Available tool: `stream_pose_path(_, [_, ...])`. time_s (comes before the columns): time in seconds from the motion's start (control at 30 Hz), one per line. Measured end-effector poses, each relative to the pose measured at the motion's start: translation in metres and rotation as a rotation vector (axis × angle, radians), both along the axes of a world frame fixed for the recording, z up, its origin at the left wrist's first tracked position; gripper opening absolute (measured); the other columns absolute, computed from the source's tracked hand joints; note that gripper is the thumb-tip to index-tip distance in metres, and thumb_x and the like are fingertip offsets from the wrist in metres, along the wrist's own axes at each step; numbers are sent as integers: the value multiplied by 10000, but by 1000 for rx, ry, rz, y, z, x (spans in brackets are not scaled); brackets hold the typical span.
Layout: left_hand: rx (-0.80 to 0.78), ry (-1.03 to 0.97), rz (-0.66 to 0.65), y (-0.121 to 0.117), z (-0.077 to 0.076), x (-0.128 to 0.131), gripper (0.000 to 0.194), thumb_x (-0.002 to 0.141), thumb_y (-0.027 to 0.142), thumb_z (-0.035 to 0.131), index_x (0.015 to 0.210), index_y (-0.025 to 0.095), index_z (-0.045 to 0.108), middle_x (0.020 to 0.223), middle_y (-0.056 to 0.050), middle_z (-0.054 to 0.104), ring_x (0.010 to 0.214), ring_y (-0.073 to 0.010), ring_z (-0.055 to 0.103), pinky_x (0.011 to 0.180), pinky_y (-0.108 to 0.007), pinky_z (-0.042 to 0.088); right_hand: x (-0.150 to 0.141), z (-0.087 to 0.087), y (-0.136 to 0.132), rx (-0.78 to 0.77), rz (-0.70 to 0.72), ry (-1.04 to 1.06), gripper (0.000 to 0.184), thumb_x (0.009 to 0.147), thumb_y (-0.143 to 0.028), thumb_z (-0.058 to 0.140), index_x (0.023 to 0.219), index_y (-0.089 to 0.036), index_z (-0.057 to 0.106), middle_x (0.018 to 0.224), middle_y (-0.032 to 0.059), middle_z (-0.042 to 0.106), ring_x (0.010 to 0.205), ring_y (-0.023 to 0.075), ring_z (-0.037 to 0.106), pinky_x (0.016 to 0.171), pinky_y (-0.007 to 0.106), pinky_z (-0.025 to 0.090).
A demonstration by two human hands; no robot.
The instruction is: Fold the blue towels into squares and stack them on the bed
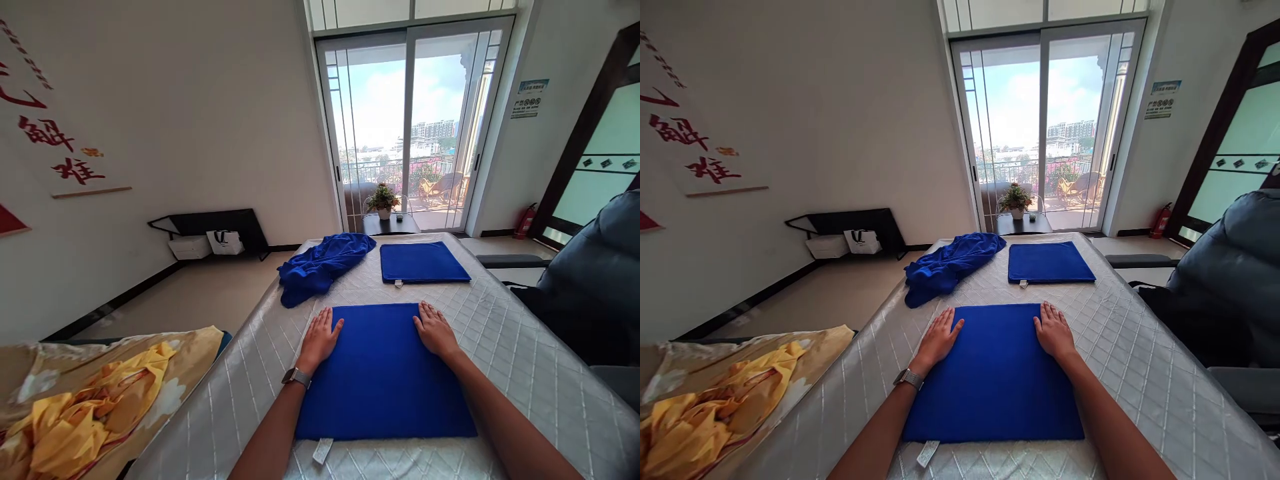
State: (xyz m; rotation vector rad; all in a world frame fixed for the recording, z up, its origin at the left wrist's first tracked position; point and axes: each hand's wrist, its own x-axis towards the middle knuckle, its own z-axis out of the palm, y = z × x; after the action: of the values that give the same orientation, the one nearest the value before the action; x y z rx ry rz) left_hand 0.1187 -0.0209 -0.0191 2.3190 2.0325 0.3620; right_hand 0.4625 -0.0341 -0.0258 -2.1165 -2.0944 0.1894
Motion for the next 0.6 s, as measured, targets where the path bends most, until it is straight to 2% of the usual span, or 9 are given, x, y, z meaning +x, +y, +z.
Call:
stream_pose_path(0.1, [-32,63,9,0,5,0,864,987,667,86,1556,51,293,1636,-179,288,1523,-272,256,1229,-449,215,0,0,-1,0,-3,10,670,1027,-425,185,1593,-69,221,1668,79,192,1539,205,158,1248,387,86])
stream_pose_path(0.2, [-108,148,26,3,17,1,851,980,678,89,1558,97,317,1630,-155,314,1507,-278,299,1212,-442,251,0,0,-1,-6,-9,26,670,1026,-426,184,1596,-75,209,1671,73,181,1543,205,140,1249,390,79])
stream_pose_path(0.3, [-111,188,77,7,29,18,857,981,675,100,1532,75,369,1590,-201,378,1480,-328,349,1188,-491,287,1,0,-1,-14,-8,49,669,1024,-422,178,1598,-79,201,1674,70,169,1545,204,130,1250,394,77])
stream_pose_path(0.4, [-17,180,22,2,33,65,842,995,657,106,1506,65,416,1581,-214,397,1485,-330,336,1193,-482,294,1,0,-1,-10,-5,62,672,1022,-424,176,1597,-78,212,1673,73,169,1545,208,130,1250,395,79])
stream_pose_path(0.5, [85,92,-229,-12,27,133,746,1018,619,132,1469,148,496,1541,-162,481,1447,-279,414,1188,-445,334,2,0,-2,9,1,38,669,1019,-414,187,1592,-72,234,1667,87,195,1541,219,152,1250,400,91])
stream_pose_path(0.6, [143,-8,-422,-23,16,192,663,1034,583,167,1484,210,480,1575,-117,447,1477,-250,367,1210,-453,312,4,-2,-4,18,34,-3,635,1008,-329,207,1590,-80,253,1668,86,192,1539,217,161,1247,390,116])
